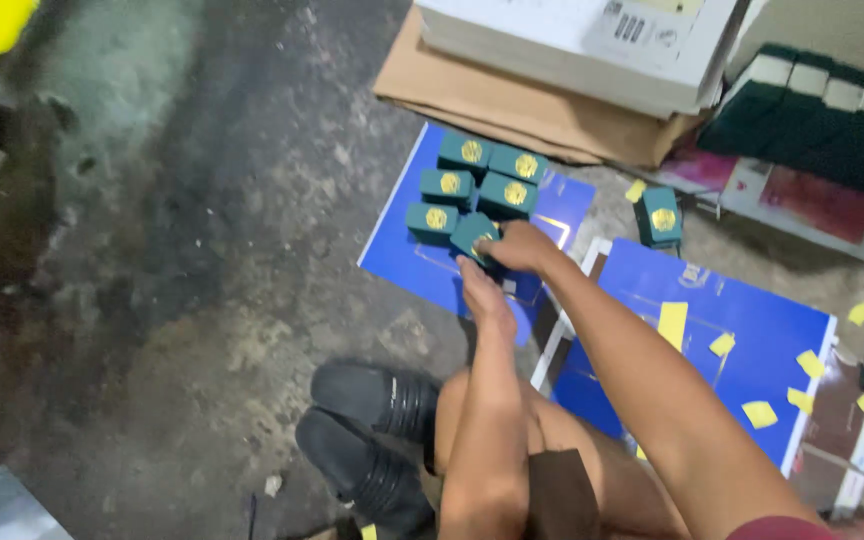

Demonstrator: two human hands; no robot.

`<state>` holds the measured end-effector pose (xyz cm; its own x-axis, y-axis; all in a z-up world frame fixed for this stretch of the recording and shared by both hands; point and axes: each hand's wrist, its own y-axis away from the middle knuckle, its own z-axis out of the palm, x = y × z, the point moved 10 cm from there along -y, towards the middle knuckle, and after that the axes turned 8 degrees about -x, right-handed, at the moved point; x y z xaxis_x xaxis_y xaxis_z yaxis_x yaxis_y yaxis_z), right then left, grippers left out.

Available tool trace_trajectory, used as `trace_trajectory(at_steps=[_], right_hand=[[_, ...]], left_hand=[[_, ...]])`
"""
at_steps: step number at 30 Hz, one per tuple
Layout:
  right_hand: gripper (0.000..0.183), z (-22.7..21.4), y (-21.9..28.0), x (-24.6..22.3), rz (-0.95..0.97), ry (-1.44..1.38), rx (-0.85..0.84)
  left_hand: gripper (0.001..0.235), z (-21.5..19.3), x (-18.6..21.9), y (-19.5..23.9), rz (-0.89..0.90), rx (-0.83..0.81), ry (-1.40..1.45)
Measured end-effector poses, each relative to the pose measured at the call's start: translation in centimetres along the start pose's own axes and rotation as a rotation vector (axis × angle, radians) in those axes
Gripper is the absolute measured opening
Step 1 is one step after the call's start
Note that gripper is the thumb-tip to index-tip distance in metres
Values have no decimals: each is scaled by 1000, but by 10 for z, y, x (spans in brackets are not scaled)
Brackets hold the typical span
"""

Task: Applying small yellow stickers/labels to green product boxes.

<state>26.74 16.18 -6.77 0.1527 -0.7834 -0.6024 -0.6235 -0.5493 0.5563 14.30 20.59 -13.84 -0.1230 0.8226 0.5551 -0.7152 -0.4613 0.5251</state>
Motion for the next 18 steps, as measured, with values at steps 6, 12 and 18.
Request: trace_trajectory(at_steps=[6, 12, 18], right_hand=[[70, 4, -2, 6, 29, -74, -37], [70, 10, 2, 7, -24, -197, -69], [71, 17, -5, 22, 65, -145, -44]], left_hand=[[70, 2, 9, 5, 39, 70, -3], [65, -11, 6, 14, -69, 223, -125], [70, -26, -8, -9, 8, 279, -278]])
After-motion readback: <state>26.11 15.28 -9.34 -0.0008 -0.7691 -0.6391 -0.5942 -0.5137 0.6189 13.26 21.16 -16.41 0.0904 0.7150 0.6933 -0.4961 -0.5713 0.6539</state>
